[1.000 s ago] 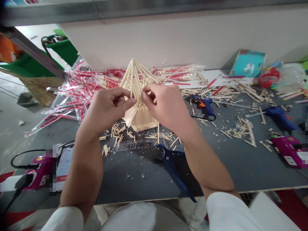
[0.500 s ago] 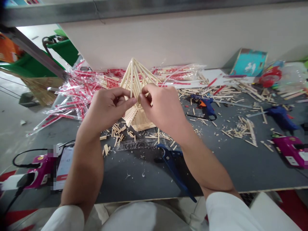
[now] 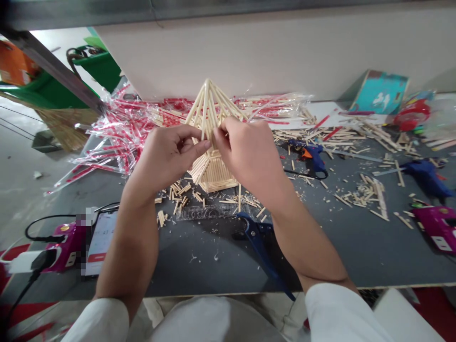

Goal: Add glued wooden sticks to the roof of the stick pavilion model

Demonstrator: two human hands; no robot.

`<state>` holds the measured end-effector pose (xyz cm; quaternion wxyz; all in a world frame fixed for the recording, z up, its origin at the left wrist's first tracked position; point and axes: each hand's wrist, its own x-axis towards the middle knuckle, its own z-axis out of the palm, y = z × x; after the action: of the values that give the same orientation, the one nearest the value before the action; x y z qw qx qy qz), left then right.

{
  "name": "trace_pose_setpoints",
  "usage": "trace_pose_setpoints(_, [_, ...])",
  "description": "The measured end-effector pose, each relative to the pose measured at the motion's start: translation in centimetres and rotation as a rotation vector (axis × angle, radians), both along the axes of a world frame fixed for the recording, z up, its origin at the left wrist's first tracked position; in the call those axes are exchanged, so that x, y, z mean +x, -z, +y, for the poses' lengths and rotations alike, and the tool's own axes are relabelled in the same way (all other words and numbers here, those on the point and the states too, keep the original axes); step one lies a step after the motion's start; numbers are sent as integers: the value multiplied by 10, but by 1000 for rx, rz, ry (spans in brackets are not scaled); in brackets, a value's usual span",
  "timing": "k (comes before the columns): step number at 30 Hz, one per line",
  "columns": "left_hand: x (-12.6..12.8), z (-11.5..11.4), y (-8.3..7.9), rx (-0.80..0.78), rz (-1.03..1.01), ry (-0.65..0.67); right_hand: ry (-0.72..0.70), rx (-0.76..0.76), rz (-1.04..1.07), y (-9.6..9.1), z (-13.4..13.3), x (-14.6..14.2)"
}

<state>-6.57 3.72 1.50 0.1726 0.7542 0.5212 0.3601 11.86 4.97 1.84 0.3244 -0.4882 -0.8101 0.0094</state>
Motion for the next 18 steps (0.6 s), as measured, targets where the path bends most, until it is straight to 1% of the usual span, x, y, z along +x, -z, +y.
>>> trace_pose_setpoints(7, [-1, 1, 1, -11, -17, 2, -14, -29, -26, -4, 0, 5])
trace_pose_setpoints(12, [-1, 0, 2, -16, -26, 1, -23, 7, -9, -7, 0, 12])
trace_pose_setpoints(15, [-1, 0, 1, -24, -24, 3, -78, 22, 75, -6, -2, 13])
trace_pose_setpoints(18, [-1, 0, 1, -25, -20, 8, -110, -57, 172, -3, -4, 12])
